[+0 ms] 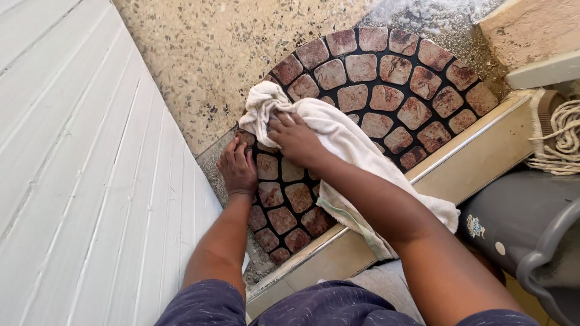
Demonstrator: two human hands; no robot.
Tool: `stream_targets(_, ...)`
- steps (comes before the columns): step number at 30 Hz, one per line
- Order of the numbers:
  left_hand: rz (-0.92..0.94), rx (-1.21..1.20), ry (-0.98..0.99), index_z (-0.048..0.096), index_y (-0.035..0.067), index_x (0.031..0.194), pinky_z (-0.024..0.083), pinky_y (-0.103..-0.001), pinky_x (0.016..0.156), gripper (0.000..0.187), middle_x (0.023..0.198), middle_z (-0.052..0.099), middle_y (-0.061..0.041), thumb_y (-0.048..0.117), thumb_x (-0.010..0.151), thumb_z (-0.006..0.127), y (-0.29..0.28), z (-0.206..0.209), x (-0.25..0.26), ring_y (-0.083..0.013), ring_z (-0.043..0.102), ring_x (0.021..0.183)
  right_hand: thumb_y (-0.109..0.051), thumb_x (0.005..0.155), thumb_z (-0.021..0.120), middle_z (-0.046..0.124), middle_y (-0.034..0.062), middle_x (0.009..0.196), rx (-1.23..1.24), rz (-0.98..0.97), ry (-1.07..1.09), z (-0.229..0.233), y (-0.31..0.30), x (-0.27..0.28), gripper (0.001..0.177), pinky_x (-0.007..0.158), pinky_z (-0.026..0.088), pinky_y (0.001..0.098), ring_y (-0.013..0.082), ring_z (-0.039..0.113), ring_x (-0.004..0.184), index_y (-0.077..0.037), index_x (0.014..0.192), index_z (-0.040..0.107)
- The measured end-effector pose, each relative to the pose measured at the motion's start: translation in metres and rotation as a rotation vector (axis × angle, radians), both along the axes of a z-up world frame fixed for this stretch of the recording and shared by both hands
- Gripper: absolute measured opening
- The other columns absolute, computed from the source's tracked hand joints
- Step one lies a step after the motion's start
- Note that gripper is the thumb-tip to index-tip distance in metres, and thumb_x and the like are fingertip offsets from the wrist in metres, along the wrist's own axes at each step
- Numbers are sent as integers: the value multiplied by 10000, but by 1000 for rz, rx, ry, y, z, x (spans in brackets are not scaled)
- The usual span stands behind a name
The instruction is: Cleaning a stone-patterned floor threshold with a damp cloth and soapy water.
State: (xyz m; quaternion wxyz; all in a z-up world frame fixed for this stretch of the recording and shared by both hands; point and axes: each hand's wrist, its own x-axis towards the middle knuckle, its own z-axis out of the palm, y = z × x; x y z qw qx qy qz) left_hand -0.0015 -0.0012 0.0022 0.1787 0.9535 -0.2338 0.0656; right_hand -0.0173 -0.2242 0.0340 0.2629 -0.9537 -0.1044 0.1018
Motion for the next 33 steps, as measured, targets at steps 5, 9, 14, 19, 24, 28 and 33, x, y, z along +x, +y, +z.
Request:
stream_targets(5,1,18,25,612,99,1289,355,-489,1083,281,1440,535,-88,224,1037,598,4,-14,3,-299,495,1363,-304,917,649,570,115,1406,-179,37,107,32,24,-9,394,1175,308,488,281,458,1376,-77,1238,656)
stream_targets(9,-5,33,-6,608,97,1286,350,-498,1071,307,1418,528,-102,230,1011,589,6,-16,4,-307,488,1345,-497,974,660,575,107,1469,36,-75,275,11,36,2,511,1206,351,501,270,462,1458,-75,1261,651)
stream_targets(14,-5,19,-13,607,91,1309,359,-483,1083,301,1437,542,-90,194,1027,589,0,-10,3,-305,505,1357,-553,791,700,421,138,1540,21,-139,-151,-3,15,37,738,1151,152,641,354,240,1493,-128,1379,562)
stream_targets(19,7,-2,-26,616,91,1303,361,-478,1076,300,1443,550,-90,161,1013,593,0,-9,3,-306,511,1354,-502,952,588,385,162,1597,-103,-177,-317,-76,-18,63,619,1193,191,640,333,252,1491,-127,1440,531)
stream_targets(24,-20,1,-38,620,97,1308,357,-512,1121,300,1453,543,-81,154,1013,610,-3,-6,8,-301,511,1349,-175,1047,510,437,49,1680,-207,-577,-156,-64,-76,53,429,1094,398,537,341,396,1381,-143,1463,610)
stream_targets(28,-38,4,-31,621,118,1277,370,-510,1083,303,1454,550,-74,157,977,627,5,-11,2,-304,520,1337,-212,1002,540,384,131,1602,-214,-735,-55,-47,-96,56,328,1100,345,584,370,328,1437,-185,1294,686)
stream_targets(33,-20,27,-30,630,122,1281,382,-535,1077,295,1463,551,-73,140,987,636,2,-6,3,-328,527,1342,-575,955,612,182,367,1588,-103,-564,-17,-25,-96,67,1004,1175,199,565,484,150,1480,176,1502,231)
